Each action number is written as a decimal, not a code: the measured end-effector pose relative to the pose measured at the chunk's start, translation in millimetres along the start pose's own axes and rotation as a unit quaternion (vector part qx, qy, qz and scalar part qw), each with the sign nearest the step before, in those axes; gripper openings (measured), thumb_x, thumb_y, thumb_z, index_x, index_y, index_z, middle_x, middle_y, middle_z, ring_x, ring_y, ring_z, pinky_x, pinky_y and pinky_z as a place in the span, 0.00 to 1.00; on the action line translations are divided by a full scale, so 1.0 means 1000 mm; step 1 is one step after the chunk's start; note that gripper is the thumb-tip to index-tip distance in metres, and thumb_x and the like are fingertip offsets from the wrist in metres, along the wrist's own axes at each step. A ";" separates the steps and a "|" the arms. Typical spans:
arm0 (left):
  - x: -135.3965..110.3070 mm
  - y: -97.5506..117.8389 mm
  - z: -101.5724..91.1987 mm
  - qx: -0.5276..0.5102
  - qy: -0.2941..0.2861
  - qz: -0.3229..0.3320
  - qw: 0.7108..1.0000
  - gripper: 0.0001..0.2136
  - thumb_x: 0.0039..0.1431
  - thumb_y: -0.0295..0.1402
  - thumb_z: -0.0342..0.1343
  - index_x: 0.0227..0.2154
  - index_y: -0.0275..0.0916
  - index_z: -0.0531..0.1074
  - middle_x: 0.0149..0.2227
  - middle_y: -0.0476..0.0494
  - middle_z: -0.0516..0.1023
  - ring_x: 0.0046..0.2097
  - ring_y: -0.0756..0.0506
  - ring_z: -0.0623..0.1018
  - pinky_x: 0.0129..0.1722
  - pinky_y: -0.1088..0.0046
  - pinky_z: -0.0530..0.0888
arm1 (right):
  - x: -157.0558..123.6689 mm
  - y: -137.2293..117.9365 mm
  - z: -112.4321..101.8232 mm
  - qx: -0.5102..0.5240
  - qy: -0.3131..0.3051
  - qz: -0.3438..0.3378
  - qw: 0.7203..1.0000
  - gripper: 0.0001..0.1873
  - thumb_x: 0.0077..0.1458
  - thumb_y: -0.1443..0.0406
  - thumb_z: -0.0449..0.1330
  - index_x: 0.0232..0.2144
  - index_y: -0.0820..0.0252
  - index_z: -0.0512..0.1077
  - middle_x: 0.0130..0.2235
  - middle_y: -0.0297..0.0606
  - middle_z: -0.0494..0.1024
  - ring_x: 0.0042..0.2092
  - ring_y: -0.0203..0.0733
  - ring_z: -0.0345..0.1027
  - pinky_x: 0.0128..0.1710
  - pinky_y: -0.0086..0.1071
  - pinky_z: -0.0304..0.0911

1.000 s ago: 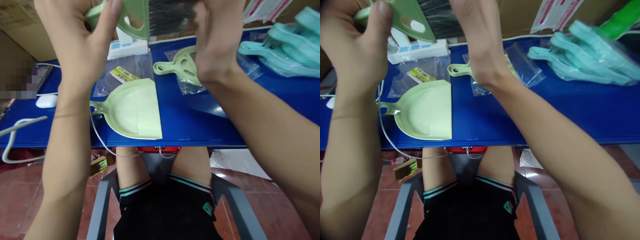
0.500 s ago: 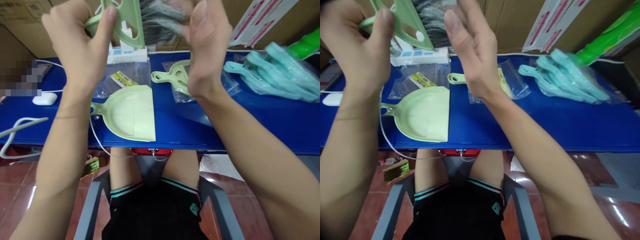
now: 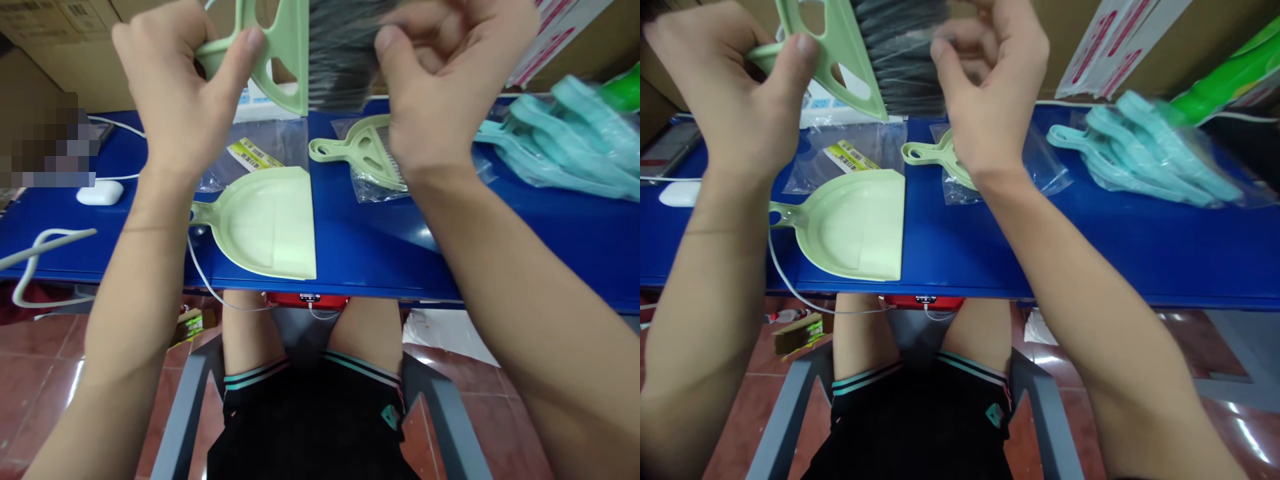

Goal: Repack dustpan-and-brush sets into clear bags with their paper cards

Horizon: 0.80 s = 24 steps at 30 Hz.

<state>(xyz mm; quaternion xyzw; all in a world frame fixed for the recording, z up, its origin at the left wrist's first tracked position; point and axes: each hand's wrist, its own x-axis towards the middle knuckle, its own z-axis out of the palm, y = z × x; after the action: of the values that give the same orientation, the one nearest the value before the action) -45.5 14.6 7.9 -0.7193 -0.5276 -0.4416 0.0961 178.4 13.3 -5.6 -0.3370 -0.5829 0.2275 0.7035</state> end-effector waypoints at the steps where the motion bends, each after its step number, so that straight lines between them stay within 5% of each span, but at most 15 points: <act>1: 0.000 -0.001 0.000 -0.009 -0.001 0.000 1.000 0.29 0.66 0.51 0.59 0.22 0.39 0.50 0.28 0.46 0.55 0.33 0.52 0.54 0.41 0.62 0.50 | 0.001 -0.003 0.000 -0.009 -0.002 -0.001 1.000 0.11 0.48 0.79 0.60 0.32 0.62 0.70 0.33 0.17 0.75 0.33 0.17 0.75 0.35 0.10 0.68; 7: 0.001 -0.003 0.002 -0.009 -0.002 -0.002 1.000 0.30 0.66 0.50 0.62 0.20 0.40 0.49 0.26 0.48 0.55 0.32 0.52 0.55 0.41 0.62 0.51 | 0.003 -0.004 -0.001 -0.034 -0.002 -0.035 0.999 0.13 0.50 0.82 0.60 0.29 0.61 0.67 0.30 0.17 0.73 0.26 0.12 0.65 0.23 0.08 0.55; 12: 0.000 -0.003 0.002 0.020 -0.008 0.012 1.000 0.31 0.68 0.51 0.60 0.21 0.40 0.48 0.27 0.48 0.51 0.32 0.51 0.51 0.40 0.62 0.49 | 0.004 0.016 -0.005 -0.021 -0.013 -0.092 0.995 0.11 0.57 0.79 0.60 0.33 0.59 0.69 0.34 0.18 0.75 0.24 0.12 0.62 0.29 0.10 0.66; 15: 0.000 -0.004 0.003 0.021 -0.014 0.025 0.999 0.30 0.68 0.52 0.58 0.22 0.41 0.48 0.28 0.48 0.51 0.32 0.52 0.51 0.40 0.62 0.48 | 0.005 0.019 -0.005 -0.014 0.001 -0.082 0.997 0.10 0.58 0.78 0.61 0.35 0.59 0.71 0.36 0.17 0.76 0.23 0.11 0.59 0.26 0.10 0.60; 20: 0.000 -0.007 0.003 0.010 -0.014 0.032 0.999 0.23 0.68 0.52 0.58 0.23 0.40 0.69 0.27 0.47 0.55 0.31 0.51 0.55 0.41 0.62 0.52 | 0.004 0.011 -0.001 -0.028 0.008 -0.027 0.999 0.11 0.55 0.80 0.59 0.34 0.62 0.70 0.29 0.16 0.67 0.23 0.10 0.57 0.24 0.09 0.51; 24: -0.002 -0.012 0.004 -0.022 -0.022 0.084 0.996 0.29 0.71 0.58 0.53 0.30 0.36 0.81 0.28 0.45 0.56 0.32 0.52 0.61 0.42 0.64 0.54 | 0.006 0.013 -0.001 -0.015 -0.003 -0.033 0.999 0.14 0.56 0.84 0.57 0.33 0.62 0.67 0.23 0.17 0.59 0.22 0.10 0.55 0.24 0.06 0.50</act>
<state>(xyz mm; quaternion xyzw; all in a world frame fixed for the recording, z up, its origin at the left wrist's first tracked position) -53.9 20.8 0.5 -0.7723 -0.4577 -0.4278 0.1051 181.3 26.0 -11.6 -0.3279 -0.5988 0.1964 0.7038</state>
